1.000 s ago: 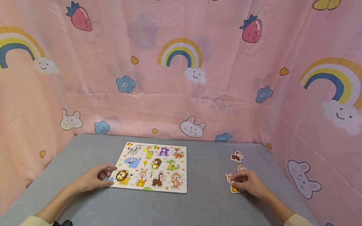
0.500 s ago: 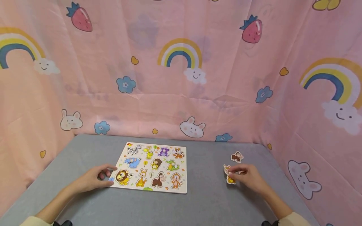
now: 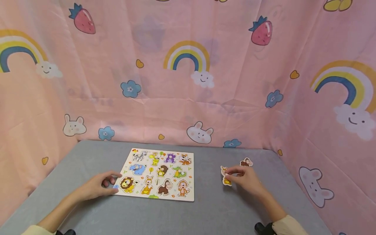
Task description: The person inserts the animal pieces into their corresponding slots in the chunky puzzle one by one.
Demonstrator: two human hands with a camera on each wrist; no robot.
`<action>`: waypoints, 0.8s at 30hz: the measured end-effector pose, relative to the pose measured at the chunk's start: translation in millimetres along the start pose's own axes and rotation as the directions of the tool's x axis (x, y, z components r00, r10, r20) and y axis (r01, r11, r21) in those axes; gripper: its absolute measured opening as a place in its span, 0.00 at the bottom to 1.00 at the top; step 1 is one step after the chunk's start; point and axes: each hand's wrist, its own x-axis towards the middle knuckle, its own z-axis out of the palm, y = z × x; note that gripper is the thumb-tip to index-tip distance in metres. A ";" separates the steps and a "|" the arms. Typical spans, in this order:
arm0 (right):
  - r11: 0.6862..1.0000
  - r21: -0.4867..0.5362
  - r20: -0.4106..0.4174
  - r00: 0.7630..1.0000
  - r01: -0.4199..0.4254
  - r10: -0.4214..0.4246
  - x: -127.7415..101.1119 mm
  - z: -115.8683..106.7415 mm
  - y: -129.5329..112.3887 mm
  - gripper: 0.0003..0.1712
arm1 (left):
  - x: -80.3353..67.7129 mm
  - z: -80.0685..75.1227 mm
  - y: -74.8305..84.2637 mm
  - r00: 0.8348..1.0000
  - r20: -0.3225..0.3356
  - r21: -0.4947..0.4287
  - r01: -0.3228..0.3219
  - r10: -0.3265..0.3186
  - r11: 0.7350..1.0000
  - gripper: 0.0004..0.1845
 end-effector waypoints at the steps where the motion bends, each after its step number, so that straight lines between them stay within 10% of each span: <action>1: 1.000 0.009 0.000 1.000 0.001 -0.001 1.4 1.9 -1.2 0.11 | 0.1 0.2 -0.1 1.000 -0.001 0.002 0.001 -0.001 1.000 0.27; 24: 0.984 0.167 0.040 0.997 0.061 -0.069 31.7 53.4 -25.5 0.10 | 0.4 -0.8 3.1 1.000 0.007 -0.003 0.018 -0.018 1.000 0.27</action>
